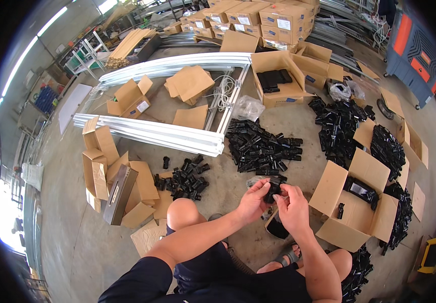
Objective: The person joins small black metal components together by hand and places the finished units into a cardboard box.
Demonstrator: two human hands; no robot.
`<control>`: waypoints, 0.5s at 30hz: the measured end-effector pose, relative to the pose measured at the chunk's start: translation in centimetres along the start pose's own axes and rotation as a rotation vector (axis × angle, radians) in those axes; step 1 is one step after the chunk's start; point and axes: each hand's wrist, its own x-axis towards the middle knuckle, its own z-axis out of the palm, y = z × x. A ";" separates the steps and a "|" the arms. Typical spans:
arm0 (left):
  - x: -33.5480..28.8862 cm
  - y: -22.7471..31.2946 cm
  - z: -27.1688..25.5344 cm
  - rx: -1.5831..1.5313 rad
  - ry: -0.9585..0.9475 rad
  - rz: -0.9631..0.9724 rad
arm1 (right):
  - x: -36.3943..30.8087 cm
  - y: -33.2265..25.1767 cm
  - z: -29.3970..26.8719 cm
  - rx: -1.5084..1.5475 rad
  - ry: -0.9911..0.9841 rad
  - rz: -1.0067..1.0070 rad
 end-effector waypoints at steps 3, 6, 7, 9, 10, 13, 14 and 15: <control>-0.3 -0.6 0.6 -0.032 0.037 -0.041 | 0.0 0.7 0.5 -0.094 -0.003 -0.018; -0.3 -0.4 0.3 -0.060 -0.001 -0.027 | -0.1 0.1 0.7 -0.118 -0.064 0.046; -0.2 -0.1 0.3 -0.057 -0.032 -0.029 | -0.1 -0.1 0.9 -0.122 -0.055 0.025; -0.2 0.1 0.2 -0.047 -0.058 -0.013 | -0.4 0.0 1.4 -0.129 -0.035 -0.014; -0.2 -0.1 0.4 -0.045 -0.075 -0.014 | -0.4 0.1 1.3 -0.104 -0.022 -0.025; 0.5 -0.7 1.3 -0.028 -0.059 0.007 | -0.3 1.1 0.9 -0.182 0.003 -0.040; 0.6 -0.9 0.9 -0.018 -0.025 0.029 | -0.3 1.5 1.3 -0.241 0.001 -0.092; 0.9 -1.0 0.0 -0.030 -0.011 0.051 | -0.4 1.2 1.6 -0.229 -0.022 -0.098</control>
